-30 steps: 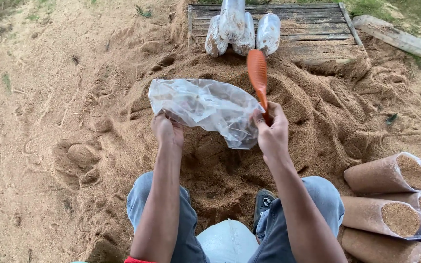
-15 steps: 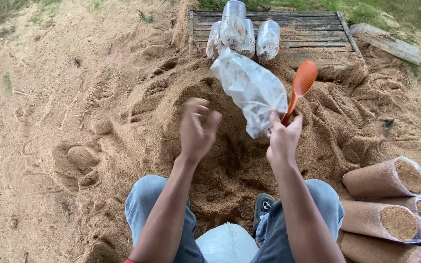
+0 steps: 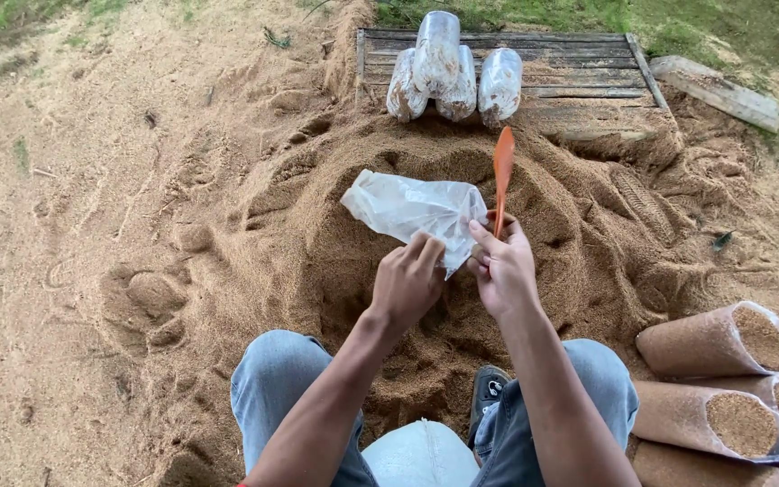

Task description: Filling small plastic bags with a grain-like substrate using a plastic spoon from a large pile on the ground.

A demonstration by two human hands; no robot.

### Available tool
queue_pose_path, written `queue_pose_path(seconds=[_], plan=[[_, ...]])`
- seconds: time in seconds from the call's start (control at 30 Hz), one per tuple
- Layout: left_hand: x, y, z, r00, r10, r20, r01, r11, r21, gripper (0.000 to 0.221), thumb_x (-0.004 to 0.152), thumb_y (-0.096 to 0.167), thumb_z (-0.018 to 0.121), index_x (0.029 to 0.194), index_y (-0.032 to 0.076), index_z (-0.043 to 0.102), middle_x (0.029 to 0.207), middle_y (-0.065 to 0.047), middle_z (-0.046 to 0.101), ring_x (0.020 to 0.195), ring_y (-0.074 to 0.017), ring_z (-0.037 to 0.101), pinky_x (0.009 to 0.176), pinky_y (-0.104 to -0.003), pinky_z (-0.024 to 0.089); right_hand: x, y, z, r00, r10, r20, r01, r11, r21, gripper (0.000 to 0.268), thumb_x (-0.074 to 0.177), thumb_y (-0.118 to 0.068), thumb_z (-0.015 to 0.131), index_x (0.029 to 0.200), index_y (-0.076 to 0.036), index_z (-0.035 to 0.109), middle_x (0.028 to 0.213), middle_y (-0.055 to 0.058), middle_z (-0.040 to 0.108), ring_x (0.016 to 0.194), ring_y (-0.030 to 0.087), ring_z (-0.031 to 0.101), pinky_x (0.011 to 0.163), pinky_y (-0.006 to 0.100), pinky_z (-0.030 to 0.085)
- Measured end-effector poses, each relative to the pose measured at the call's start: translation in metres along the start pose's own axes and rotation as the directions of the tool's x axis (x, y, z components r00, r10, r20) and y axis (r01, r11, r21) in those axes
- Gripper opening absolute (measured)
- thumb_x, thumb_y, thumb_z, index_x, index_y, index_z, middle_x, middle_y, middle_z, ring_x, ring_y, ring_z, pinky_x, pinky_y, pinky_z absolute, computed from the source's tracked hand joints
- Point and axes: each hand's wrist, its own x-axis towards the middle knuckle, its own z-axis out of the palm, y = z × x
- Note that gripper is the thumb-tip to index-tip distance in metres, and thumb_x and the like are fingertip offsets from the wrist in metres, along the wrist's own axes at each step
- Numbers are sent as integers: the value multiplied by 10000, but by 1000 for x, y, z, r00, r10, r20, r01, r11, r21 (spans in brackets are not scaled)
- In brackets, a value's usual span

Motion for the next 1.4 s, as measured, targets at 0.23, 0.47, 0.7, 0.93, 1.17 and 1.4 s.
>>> queue_pose_path(seconds=[0.23, 0.47, 0.7, 0.93, 1.17, 1.4], plan=[[5, -24, -17, 935, -197, -294, 152, 974, -171, 75, 877, 27, 519, 896, 100, 514, 917, -105, 529, 648, -273, 669, 590, -387, 614, -16, -19, 6, 922, -388, 1, 314, 744, -589, 320, 993, -139, 716, 1203, -40, 495, 1092, 170, 541, 1048, 306, 515, 1041, 475, 362], [7, -16, -28, 911, -274, -306, 166, 927, -337, 177, 851, 6, 574, 942, 113, 466, 1011, -142, 570, 712, -349, 714, 545, -446, 622, -10, -5, 5, 913, -395, 104, 319, 531, -785, 265, 830, -203, 859, 1049, -171, 711, 886, 49, 760, 790, 172, 640, 794, 324, 494], [0, -42, -14, 911, -389, -136, 341, 897, -281, 81, 937, -7, 494, 992, 46, 523, 951, -186, 602, 748, -352, 703, 666, -478, 638, -4, 1, -4, 899, -429, 86, 292, 441, -849, 175, 832, -310, 892, 842, -217, 744, 653, -1, 696, 601, 137, 555, 675, 289, 460], [4, -24, -40, 963, -265, 55, 270, 947, -171, 409, 811, -139, 529, 1182, 30, 562, 1137, -214, 594, 857, -449, 725, 690, -543, 651, -2, -7, -7, 850, -526, 17, 269, 407, -873, 132, 879, -236, 852, 875, -193, 728, 657, -7, 720, 622, 157, 641, 726, 273, 454], [1, 2, -58, 991, 117, 59, -111, 989, -96, 814, 829, -161, 534, 1515, 274, 478, 1383, -200, 454, 1018, -511, 694, 678, -533, 677, -2, 10, -9, 502, -846, 181, 460, 84, -884, 142, 900, -129, 830, 994, -159, 729, 662, 66, 721, 502, 198, 635, 616, 291, 462], [1, 3, -61, 986, 163, 31, -162, 986, -36, 808, 760, -163, 526, 1425, 291, 592, 1430, -214, 485, 926, -456, 743, 612, -471, 663, 2, 11, -2, 540, -801, 259, 656, 208, -725, 173, 881, -42, 820, 944, -139, 691, 483, 30, 596, 390, 109, 486, 520, 209, 370]])
